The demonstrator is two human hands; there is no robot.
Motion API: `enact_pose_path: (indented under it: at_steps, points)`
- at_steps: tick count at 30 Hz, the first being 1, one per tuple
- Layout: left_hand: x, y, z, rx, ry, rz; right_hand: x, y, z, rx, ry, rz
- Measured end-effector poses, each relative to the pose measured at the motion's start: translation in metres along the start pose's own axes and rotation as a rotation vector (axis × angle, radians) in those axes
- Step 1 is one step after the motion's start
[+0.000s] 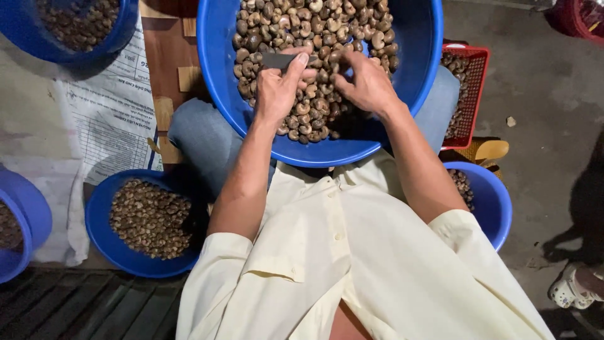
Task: Sorting and cleaning cashew nuts by hand using a small tool and placing them into different colored bowls.
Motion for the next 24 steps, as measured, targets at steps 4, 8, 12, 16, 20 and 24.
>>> enact_pose_path:
  at_steps: [4,8,12,16,20,24]
  points:
    - [0.004,0.005,0.022,0.008,0.116,-0.023,0.012,-0.018,-0.034,-0.763,0.059,-0.086]
    - [0.005,0.013,0.028,0.116,0.233,-0.12,0.023,-0.023,-0.053,-1.262,0.172,-0.205]
    - [0.004,0.013,0.026,0.114,0.202,-0.093,0.016,-0.009,-0.04,-1.416,0.201,-0.246]
    - [0.005,0.015,0.026,0.11,0.266,-0.089,0.015,-0.009,-0.038,-1.456,0.182,-0.238]
    - [0.003,0.016,0.024,-0.024,0.331,-0.053,0.017,-0.012,-0.039,-1.439,0.179,-0.222]
    - [0.0,0.014,0.016,0.053,0.358,-0.091,0.018,-0.013,-0.043,-1.386,0.165,-0.2]
Point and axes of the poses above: each hand's wrist, its own x-axis away from the middle knuckle, its own y-axis out of the palm, z = x × y, the point moved 4 cm from there along -x, towards the middle knuckle, and after that the axes turned 9 degrees about y, right-handed, at the moved point
